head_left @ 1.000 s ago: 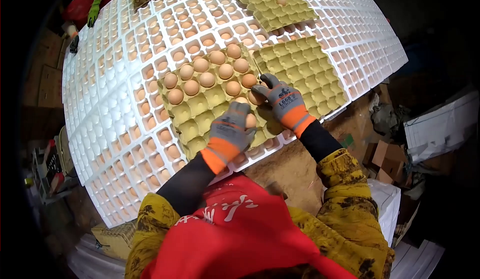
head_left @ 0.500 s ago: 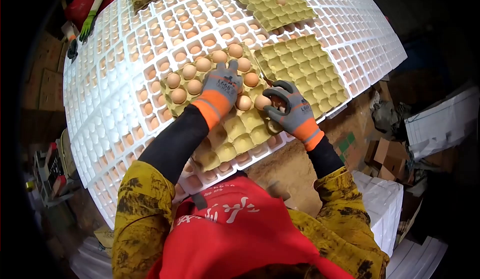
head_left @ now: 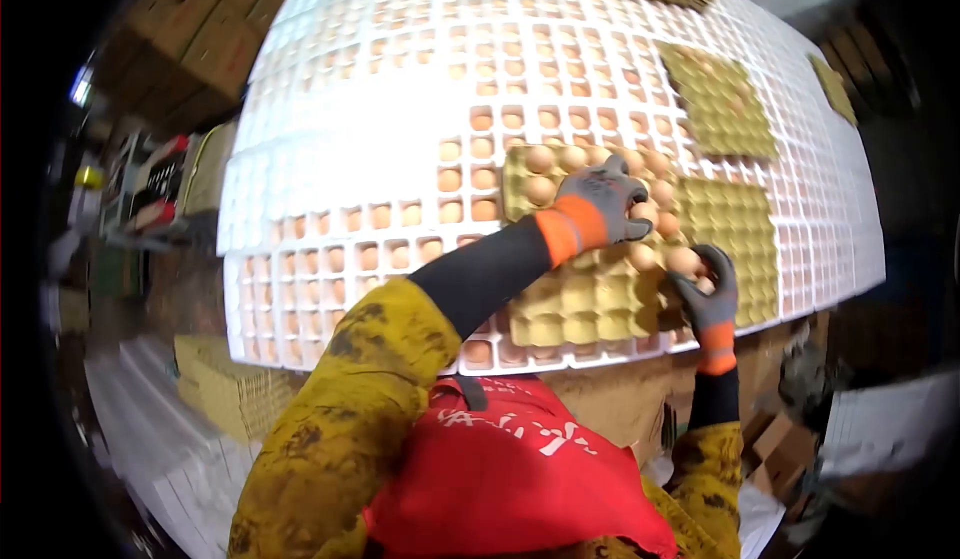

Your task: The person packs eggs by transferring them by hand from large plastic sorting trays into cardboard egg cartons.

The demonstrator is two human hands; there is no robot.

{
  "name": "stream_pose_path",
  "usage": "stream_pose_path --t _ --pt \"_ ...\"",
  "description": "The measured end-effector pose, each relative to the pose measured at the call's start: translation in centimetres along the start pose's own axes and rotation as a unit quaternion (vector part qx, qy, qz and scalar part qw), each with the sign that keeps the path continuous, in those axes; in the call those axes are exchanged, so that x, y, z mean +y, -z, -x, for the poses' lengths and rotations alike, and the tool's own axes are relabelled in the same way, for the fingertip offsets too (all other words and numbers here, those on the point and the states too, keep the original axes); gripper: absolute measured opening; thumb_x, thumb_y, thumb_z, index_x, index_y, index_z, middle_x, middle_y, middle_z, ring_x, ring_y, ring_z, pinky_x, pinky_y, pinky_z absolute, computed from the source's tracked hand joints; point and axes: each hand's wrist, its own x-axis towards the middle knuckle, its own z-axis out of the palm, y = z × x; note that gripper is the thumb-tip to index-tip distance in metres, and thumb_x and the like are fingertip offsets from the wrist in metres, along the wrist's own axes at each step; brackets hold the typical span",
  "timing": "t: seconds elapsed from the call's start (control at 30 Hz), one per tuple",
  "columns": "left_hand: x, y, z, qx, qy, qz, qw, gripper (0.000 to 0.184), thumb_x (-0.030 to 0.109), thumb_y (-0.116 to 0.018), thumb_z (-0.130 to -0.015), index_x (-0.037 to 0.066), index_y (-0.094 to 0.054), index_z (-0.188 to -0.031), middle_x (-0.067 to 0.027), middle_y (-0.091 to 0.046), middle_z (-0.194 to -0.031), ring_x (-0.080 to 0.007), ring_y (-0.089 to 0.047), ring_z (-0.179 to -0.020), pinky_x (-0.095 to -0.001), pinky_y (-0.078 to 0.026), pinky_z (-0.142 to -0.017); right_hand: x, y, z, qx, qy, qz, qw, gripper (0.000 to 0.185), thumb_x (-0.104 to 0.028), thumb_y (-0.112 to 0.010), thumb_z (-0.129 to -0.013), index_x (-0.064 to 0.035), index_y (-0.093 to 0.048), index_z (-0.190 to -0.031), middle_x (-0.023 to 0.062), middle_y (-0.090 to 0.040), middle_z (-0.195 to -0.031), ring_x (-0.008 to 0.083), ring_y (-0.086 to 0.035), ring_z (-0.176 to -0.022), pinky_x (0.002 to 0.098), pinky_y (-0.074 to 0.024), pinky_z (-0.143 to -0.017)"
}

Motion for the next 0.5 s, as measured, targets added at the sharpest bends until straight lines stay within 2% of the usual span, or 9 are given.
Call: stream_pose_path --t 0.03,0.07,0.1,0.13,0.2,0.27,0.33,0.4,0.5 --pt "-1.7 1.3 2.4 0.055 0.014 0.1 0.993 0.039 0.046 -0.074 -0.082 0.013 -0.073 -0.103 -0.0145 -0.064 -0.108 -0.0351 -0.064 -0.093 -0.0425 -0.052 -0.084 -1.4 -0.5 0.3 -0.001 -0.108 -0.111 0.988 0.047 -0.01 -0.081 -0.077 -0.0037 -0.062 -0.12 0.0095 -0.063 -0.118 0.0228 -0.066 -0.101 0.0337 -0.0563 -0.081" --pt "-3.4 2.6 5.3 0.112 0.032 0.161 0.98 0.037 0.04 -0.078 -0.082 0.011 -0.073 -0.106 -0.014 -0.066 -0.104 -0.0307 -0.065 -0.096 -0.0401 -0.053 -0.084 -3.2 -0.5 0.3 -0.002 -0.219 -0.214 0.952 0.047 -0.009 -0.08 -0.079 -0.0023 -0.061 -0.121 0.0089 -0.064 -0.118 0.0204 -0.065 -0.1 0.0321 -0.0565 -0.079" --pt "-8.6 3.7 11.5 0.181 0.115 0.239 0.947 0.035 0.028 -0.082 -0.08 0.007 -0.073 -0.107 -0.0127 -0.068 -0.104 -0.0277 -0.066 -0.097 -0.0387 -0.053 -0.086 -6.7 -3.1 0.1 -0.014 -0.208 -0.24 0.948 0.05 -0.01 -0.081 -0.08 -0.0032 -0.059 -0.124 0.0111 -0.065 -0.118 0.0188 -0.065 -0.098 0.0305 -0.0572 -0.078" --pt "-11.7 4.2 14.8 0.222 0.157 0.207 0.94 0.034 0.021 -0.083 -0.08 0.002 -0.072 -0.106 -0.0125 -0.068 -0.106 -0.0259 -0.065 -0.098 -0.0371 -0.053 -0.088 -6.2 -5.4 0.1 -0.023 -0.172 -0.202 0.964 0.052 -0.01 -0.083 -0.078 -0.0034 -0.059 -0.124 0.0101 -0.064 -0.12 0.0185 -0.064 -0.103 0.032 -0.056 -0.085" --pt "-16.5 6.9 21.5 0.274 0.229 0.197 0.913 0.031 0.018 -0.081 -0.082 0.002 -0.073 -0.107 -0.0119 -0.068 -0.106 -0.0241 -0.064 -0.102 -0.036 -0.052 -0.091 -11.8 -11.0 -0.5 -0.089 -0.023 -0.152 0.984 0.053 -0.011 -0.085 -0.076 -0.0042 -0.06 -0.123 0.0088 -0.063 -0.123 0.0199 -0.063 -0.108 0.0336 -0.0527 -0.093" --pt "-21.0 9.3 27.7 0.335 0.268 0.103 0.897 0.029 0.016 -0.081 -0.082 0.001 -0.073 -0.106 -0.0107 -0.068 -0.105 -0.0235 -0.064 -0.101 -0.0364 -0.051 -0.09 -15.7 -17.9 -1.2 -0.147 0.075 -0.166 0.972 0.052 -0.014 -0.086 -0.074 -0.0053 -0.062 -0.12 0.0083 -0.061 -0.121 0.0218 -0.061 -0.11 0.0352 -0.0505 -0.095" --pt "-24.9 11.6 31.7 0.336 0.289 0.04 0.895 0.03 0.018 -0.081 -0.082 0.003 -0.073 -0.106 -0.0127 -0.067 -0.106 -0.0272 -0.064 -0.101 -0.0375 -0.051 -0.09 -19.9 -24.4 -2.2 -0.21 0.113 -0.162 0.958 0.05 -0.017 -0.086 -0.073 -0.0067 -0.064 -0.117 0.01 -0.061 -0.117 0.0262 -0.062 -0.107 0.037 -0.0518 -0.092" --pt "-28.2 13.3 33.8 0.335 0.304 -0.022 0.891 0.03 0.021 -0.08 -0.082 0.004 -0.073 -0.107 -0.0147 -0.066 -0.107 -0.0309 -0.064 -0.101 -0.0385 -0.051 -0.09 -22.4 -31.3 -2.9 -0.194 0.161 -0.12 0.96 0.046 -0.02 -0.084 -0.073 -0.0103 -0.065 -0.114 0.011 -0.061 -0.117 0.0304 -0.063 -0.105 0.0394 -0.0528 -0.089" --pt "-30.0 15.0 31.4 0.328 0.301 -0.092 0.891 0.035 0.028 -0.081 -0.08 0.009 -0.072 -0.109 -0.0132 -0.063 -0.113 -0.0325 -0.063 -0.106 -0.0419 -0.052 -0.09 -25.5 -39.3 -4.0 -0.183 0.131 -0.01 0.974 0.042 -0.025 -0.078 -0.075 -0.0152 -0.065 -0.113 0.0117 -0.058 -0.124 0.0345 -0.063 -0.105 0.0419 -0.0534 -0.087"
